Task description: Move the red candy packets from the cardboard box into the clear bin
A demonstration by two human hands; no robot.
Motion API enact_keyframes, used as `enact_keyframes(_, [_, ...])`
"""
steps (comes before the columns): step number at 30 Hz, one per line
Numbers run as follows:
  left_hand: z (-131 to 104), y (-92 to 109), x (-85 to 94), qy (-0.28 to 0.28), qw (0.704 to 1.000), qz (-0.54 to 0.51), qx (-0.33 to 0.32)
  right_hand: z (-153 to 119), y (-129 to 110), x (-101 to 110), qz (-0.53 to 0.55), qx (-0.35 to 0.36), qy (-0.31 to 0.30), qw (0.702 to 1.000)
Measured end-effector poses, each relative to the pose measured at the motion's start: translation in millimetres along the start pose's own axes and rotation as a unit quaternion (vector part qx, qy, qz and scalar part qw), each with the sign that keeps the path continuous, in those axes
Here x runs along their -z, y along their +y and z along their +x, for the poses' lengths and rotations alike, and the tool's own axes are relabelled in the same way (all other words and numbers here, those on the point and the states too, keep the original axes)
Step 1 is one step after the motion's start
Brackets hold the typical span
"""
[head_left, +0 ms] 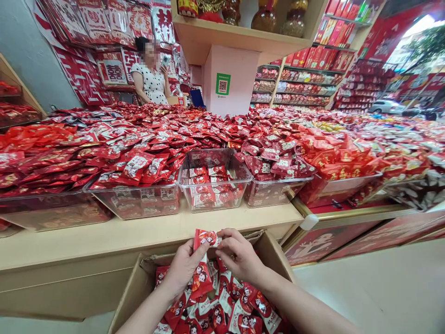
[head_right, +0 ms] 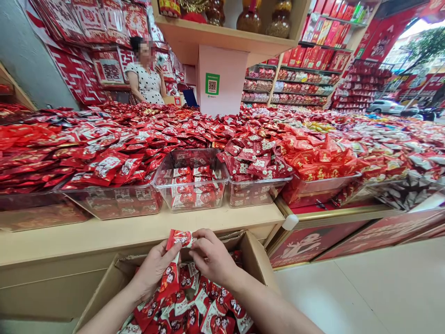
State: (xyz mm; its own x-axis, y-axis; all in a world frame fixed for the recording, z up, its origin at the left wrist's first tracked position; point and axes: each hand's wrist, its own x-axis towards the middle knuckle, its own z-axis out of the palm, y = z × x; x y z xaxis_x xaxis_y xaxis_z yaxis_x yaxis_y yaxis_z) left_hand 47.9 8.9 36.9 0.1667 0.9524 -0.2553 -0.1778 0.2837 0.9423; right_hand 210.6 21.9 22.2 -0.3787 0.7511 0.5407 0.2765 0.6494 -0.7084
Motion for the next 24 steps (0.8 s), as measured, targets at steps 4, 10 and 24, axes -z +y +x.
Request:
enact_keyframes(4, [2.2, -2.1, 1.3, 0.023, 1.000, 0.020, 0.001, -0.2, 1.2, -10.4, 0.153, -0.103, 0.079, 0.980])
enact_keyframes(10, [-0.1, 1.2, -2.1, 0.008, 1.000, -0.019, 0.010, 5.3, -1.4, -14.8, 0.383, -0.270, 0.118, 0.875])
enact_keyframes(24, [5.6, -9.1, 14.5, -0.098, 0.993, 0.060, 0.030, 9.5, 7.9, 9.8, 0.410, -0.292, 0.093, 0.859])
